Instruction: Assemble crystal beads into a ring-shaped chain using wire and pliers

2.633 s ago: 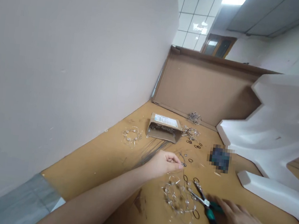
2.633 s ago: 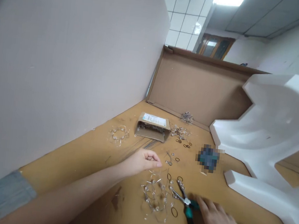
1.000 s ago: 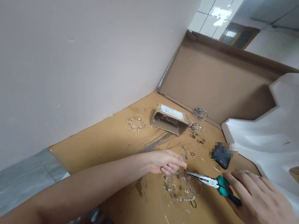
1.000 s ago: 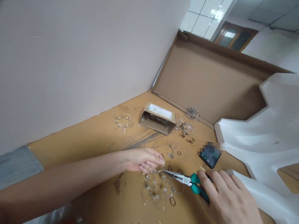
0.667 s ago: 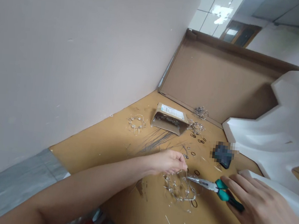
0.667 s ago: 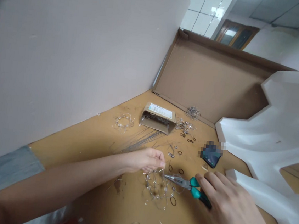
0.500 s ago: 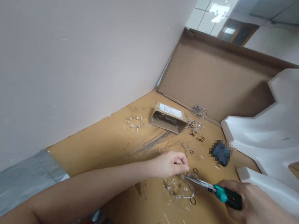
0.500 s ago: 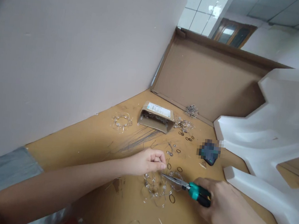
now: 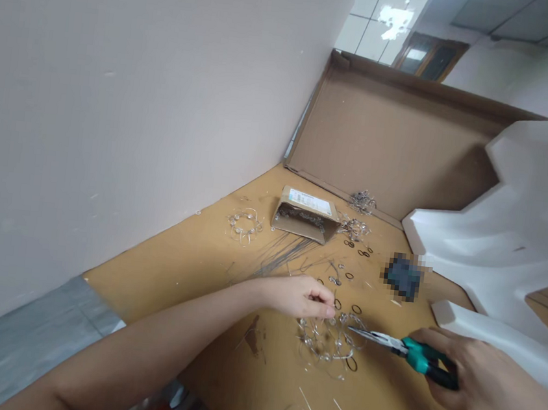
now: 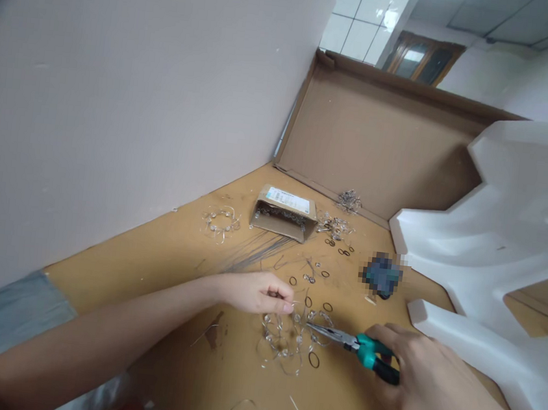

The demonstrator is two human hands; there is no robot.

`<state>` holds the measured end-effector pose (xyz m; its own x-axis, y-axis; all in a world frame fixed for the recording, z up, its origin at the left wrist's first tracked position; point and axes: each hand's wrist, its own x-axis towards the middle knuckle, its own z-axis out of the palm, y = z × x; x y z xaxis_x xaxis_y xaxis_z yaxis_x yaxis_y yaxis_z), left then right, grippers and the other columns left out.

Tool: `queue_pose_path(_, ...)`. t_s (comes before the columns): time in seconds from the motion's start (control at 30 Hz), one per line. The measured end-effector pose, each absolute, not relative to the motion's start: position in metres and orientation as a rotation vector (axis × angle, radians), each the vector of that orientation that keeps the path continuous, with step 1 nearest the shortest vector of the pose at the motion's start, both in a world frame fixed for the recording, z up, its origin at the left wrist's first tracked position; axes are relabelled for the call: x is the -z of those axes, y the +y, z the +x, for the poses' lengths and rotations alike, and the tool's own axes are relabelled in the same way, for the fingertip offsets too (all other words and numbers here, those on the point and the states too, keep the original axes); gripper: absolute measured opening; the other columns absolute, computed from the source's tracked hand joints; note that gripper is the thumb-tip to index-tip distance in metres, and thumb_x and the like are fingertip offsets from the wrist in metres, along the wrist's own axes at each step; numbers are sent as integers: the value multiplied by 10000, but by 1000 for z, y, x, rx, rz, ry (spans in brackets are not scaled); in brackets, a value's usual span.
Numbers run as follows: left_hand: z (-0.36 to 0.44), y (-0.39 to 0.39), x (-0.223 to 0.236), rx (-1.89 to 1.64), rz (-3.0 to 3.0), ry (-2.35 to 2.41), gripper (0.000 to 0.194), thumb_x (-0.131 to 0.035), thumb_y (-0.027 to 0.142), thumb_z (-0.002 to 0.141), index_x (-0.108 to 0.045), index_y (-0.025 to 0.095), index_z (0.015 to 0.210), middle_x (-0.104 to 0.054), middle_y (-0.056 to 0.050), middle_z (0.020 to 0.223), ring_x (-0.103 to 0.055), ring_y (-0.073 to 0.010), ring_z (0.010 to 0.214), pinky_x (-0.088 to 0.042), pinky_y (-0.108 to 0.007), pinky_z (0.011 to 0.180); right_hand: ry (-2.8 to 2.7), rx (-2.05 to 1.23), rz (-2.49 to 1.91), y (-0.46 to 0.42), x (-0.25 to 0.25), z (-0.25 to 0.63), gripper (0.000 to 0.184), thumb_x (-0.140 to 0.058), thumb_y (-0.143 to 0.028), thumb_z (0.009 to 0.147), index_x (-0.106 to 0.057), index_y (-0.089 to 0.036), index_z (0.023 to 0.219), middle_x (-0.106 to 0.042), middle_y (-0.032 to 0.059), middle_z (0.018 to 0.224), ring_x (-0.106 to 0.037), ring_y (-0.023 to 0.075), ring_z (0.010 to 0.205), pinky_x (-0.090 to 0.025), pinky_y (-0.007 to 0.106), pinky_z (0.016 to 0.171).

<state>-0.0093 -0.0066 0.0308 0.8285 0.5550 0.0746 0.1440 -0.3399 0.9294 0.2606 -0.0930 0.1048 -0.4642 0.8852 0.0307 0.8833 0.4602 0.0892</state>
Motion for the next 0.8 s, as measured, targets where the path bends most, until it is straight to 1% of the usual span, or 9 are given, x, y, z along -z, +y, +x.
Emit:
queue_pose_path(0.07,-8,-7,-30,-461,1895,557,268,-530,330,810,-510,168,597,-413,59,529,-351,-65,479,-258,-197,479,2661,-259,1537,-92,-103,263,207,-544,-162,668,-605,-268,835,-634,17,670,-601,184,539,-435,271,432)
queue_pose_path(0.17,-4,-5,-26,-473,1714,624,295,-520,358,795,-486,166,573,-404,59,506,-323,-63,448,-242,-206,461,2764,-761,1384,-92,-102,262,256,-513,-240,705,-582,-221,951,-649,77,794,-610,242,641,-453,338,510)
queue_pose_path(0.23,0,-4,-22,-493,1542,614,295,-553,376,752,-471,164,566,-428,59,516,-298,-53,428,-214,-206,440,2784,-1038,1247,-93,-104,255,232,-441,-269,779,-577,-189,950,-648,118,832,-603,277,706,-441,374,559)
queue_pose_path(0.3,3,-3,-18,-497,1380,592,294,-595,389,701,-464,163,566,-426,66,505,-252,-39,398,-161,-205,415,2784,-1191,1114,-96,-108,246,258,-352,-242,833,-580,-169,930,-645,137,807,-596,296,724,-416,388,571)
queue_pose_path(0.4,5,-3,-16,-499,1246,584,303,-640,394,642,-464,163,554,-370,87,440,-199,-27,362,-102,-209,394,2770,-1284,943,-100,-112,234,299,-317,-145,816,-584,-155,950,-643,125,763,-592,287,707,-399,387,589)
queue_pose_path(0.5,6,-4,-17,-493,1208,582,322,-658,388,614,-446,166,518,-311,101,381,-185,-23,337,-87,-207,380,2720,-1317,887,-100,-110,230,342,-329,-74,767,-580,-147,987,-644,128,794,-591,288,723,-396,385,597)
queue_pose_path(0.63,6,-6,-20,-477,1193,569,310,-643,357,619,-436,165,489,-284,108,342,-169,-18,315,-80,-203,365,2717,-1334,843,-96,-106,231,345,-348,-58,751,-566,-136,1007,-638,131,810,-584,292,751,-396,378,596)
queue_pose_path(0.8,6,-6,-18,-465,1190,549,296,-631,332,637,-443,164,482,-280,108,327,-169,-17,301,-81,-199,355,2710,-1352,836,-95,-108,228,368,-319,-38,753,-560,-169,997,-643,113,797,-577,267,743,-392,367,611)
